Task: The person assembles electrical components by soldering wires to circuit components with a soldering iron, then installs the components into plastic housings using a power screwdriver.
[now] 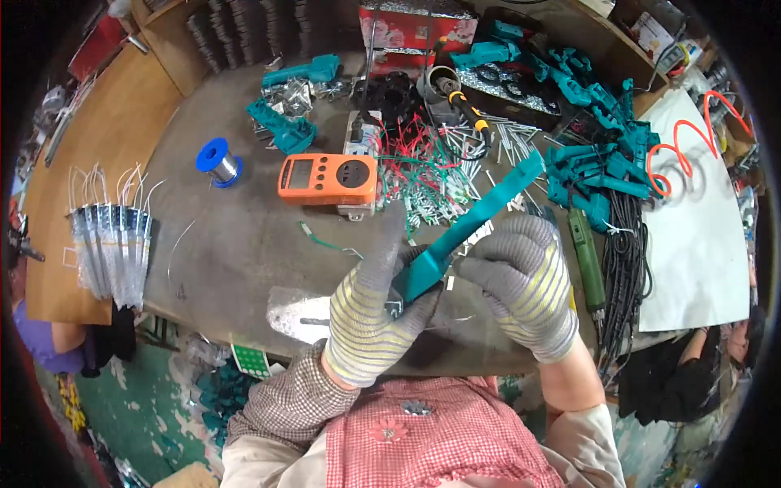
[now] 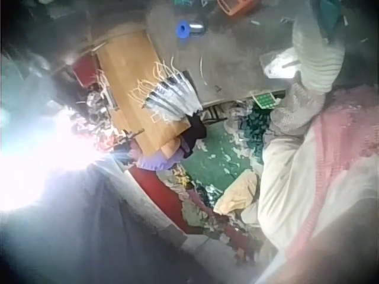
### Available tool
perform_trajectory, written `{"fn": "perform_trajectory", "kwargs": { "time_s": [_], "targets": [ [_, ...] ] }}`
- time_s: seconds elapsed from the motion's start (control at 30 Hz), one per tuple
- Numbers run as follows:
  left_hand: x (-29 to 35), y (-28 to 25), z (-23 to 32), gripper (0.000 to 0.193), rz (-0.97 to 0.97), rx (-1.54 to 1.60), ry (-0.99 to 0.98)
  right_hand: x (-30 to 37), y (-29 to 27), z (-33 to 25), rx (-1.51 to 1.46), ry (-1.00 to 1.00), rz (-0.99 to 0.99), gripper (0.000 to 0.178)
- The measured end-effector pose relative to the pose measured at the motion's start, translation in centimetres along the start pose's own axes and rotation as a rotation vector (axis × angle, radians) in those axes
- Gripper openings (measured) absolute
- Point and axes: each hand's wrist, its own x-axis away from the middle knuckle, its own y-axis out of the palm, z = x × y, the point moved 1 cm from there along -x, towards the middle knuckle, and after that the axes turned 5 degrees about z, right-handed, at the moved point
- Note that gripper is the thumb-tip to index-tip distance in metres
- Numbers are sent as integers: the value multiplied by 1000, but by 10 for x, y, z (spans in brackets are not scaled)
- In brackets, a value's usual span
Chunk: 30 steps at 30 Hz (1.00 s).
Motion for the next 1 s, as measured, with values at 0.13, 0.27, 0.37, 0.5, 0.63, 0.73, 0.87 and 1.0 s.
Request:
{"fn": "perform_trajectory", "kwargs": {
  "time_s": [0.13, 0.27, 0.37, 0.5, 0.63, 0.73, 0.87, 1.0],
  "targets": [
    [-2, -5, 1, 110, 4, -89, 83, 1, -2, 0, 0, -124, -19, 36],
    [-4, -10, 6, 109, 7, -146, 62, 0, -2, -3, 59, -36, 1, 42],
    [1, -7, 2, 108, 7, -168, 107, -13, -12, -6, 92, 29, 10, 40],
    [5, -4, 5, 94, -30, -49, 1, -17, -9, -5, 174, -214, 15, 34],
    [2, 2, -3, 94, -81, 74, 57, -19, -12, -5, 122, -343, 10, 35],
    [4, 9, -15, 97, -89, 452, -80, -19, -13, -4, 106, -376, -42, 36],
    [-3, 15, -6, 109, -67, 836, -314, -12, -12, -1, 68, -340, 14, 40],
    [2, 19, -7, 119, -101, 946, -436, -14, -16, -5, 63, -332, 1, 41]
  ]
}}
